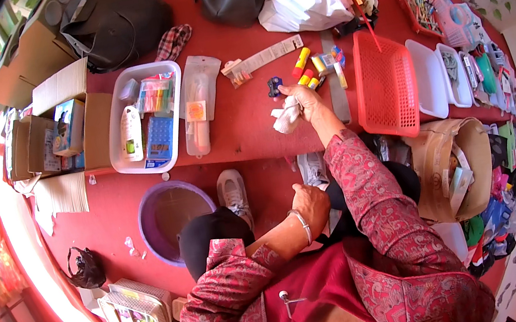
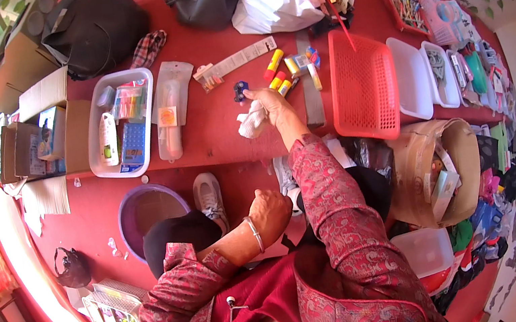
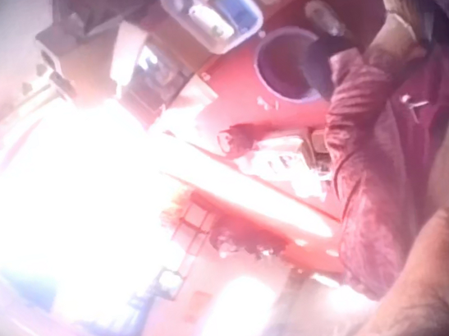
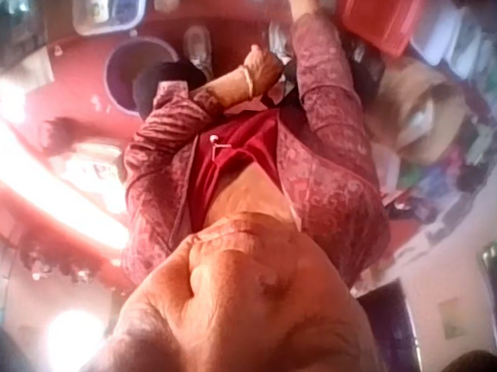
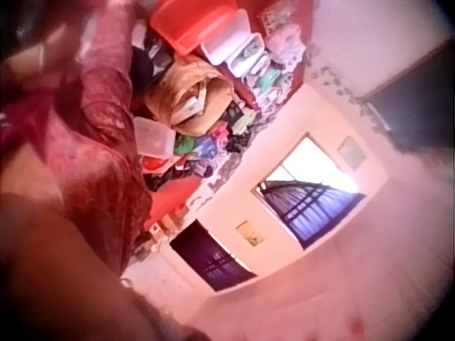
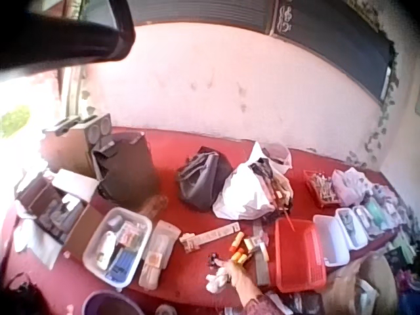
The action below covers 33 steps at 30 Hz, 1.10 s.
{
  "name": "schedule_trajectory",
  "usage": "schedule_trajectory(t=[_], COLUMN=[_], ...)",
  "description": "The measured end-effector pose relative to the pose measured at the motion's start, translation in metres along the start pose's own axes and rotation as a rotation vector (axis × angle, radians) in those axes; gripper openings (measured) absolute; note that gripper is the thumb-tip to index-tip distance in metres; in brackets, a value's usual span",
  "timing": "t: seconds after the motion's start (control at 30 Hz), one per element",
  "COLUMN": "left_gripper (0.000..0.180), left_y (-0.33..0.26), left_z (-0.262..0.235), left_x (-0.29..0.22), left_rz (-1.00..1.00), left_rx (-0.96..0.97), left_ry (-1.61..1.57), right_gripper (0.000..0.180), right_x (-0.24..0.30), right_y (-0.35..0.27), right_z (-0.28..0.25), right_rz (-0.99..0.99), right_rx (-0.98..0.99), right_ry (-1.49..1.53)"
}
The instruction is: The person sits on the floor and wipes various stationery items, including glue sticks and small plastic containers, using a white cloth. They handle the items one by one, wiping them down and placing them into a plastic basket.
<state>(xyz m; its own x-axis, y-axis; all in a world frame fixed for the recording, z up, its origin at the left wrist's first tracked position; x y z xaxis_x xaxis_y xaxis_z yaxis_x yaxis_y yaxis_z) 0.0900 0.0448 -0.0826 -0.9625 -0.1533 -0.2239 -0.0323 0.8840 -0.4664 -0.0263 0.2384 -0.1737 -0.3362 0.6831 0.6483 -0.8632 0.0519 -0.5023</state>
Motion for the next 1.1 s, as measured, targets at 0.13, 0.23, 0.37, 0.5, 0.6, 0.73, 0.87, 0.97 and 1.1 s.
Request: schedule_trajectory(t=[0.13,0.23,0.37,0.5,0.6,0.73,0.87,0.97,1.1], left_gripper=[0.023,0.018,0.008,0.015,0.027,0.036,0.034,0.02,0.014], left_y=[0.001,0.0,-0.014,-0.023,-0.033,-0.031,-0.029,-0.026,-0.024], left_z=[-0.017,-0.028,-0.044,-0.075,-0.089,-0.091,-0.095,-0.097,-0.101], left_x=[0.005,0.011,0.041,0.077,0.09,0.087,0.086,0.083,0.082], left_rz=[-0.018,-0.055,-0.222,-0.553,-0.137,0.196,0.344,0.552,0.635], left_rx=[0.259,0.228,-0.213,-0.472,-0.694,-0.843,-0.855,-0.761,-0.76], left_ry=[-0.106,-0.061,0.028,-0.249,-1.449,-1.975,-2.275,-2.41,-2.376], right_gripper=[0.023,0.023,0.021,0.02,0.016,0.019,0.016,0.015,0.015], right_x=[0.028,0.046,0.076,0.09,0.08,0.078,0.079,0.074,0.067], right_y=[-0.017,-0.027,-0.072,-0.108,-0.126,-0.14,-0.156,-0.158,-0.162], right_z=[0.021,0.027,0.072,0.079,0.094,0.108,0.123,0.133,0.141], right_rz=[-0.03,-0.046,0.001,-0.172,-0.296,-0.421,-0.635,-0.949,-1.062], right_rx=[0.426,0.411,0.42,0.257,0.122,0.055,-0.076,-0.227,-0.249], right_ry=[0.102,0.066,-0.025,-0.46,-0.465,-0.672,-1.036,-1.488,-1.662])
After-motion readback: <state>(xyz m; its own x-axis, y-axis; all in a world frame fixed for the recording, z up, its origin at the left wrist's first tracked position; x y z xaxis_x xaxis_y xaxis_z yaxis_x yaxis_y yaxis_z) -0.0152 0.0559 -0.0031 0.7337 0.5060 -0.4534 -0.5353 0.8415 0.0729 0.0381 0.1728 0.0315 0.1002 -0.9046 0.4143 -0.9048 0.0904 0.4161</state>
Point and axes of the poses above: each hand's wrist, its own y-axis towards the middle knuckle, its own z-axis out of the palm, x = y × z, the point moved 1 cm from there along y, towards the middle knuckle, and after that the axes turned 13 degrees about x, right-handed, at the moved point
